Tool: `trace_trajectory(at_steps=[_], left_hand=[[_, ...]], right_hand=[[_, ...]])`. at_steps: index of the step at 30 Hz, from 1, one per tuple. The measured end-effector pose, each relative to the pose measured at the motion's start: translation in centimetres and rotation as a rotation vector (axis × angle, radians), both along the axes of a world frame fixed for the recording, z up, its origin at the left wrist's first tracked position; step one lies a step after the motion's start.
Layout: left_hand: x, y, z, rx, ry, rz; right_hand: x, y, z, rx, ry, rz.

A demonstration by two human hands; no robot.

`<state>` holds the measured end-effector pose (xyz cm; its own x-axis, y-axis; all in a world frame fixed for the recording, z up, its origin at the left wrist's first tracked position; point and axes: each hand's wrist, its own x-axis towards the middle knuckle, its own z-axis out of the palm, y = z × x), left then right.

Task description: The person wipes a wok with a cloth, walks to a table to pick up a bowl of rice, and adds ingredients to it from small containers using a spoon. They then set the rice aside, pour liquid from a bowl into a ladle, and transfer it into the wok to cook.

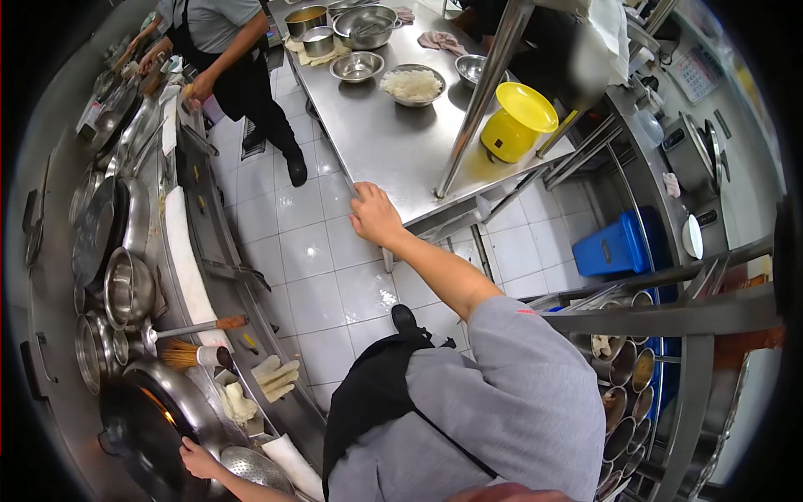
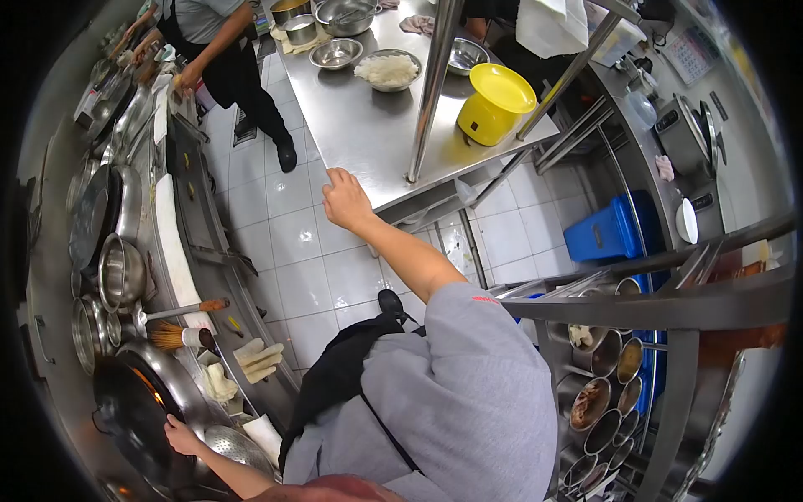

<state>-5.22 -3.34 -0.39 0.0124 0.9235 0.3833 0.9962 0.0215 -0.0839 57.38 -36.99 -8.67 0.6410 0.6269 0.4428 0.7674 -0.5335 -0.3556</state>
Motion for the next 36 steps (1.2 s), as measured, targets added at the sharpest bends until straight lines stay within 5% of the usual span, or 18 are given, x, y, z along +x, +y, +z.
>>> trace_trajectory(at_steps=[17, 36], left_hand=[[0.5, 2.2, 3.3, -0.106, -0.039, 0.051], [-0.6, 4.6, 0.4, -0.107, -0.049, 0.052]], right_hand=[[-0.1, 0.1, 0.0, -0.011, 0.015, 0.009], [0.0, 0.5, -0.1, -0.011, -0.033, 0.002]])
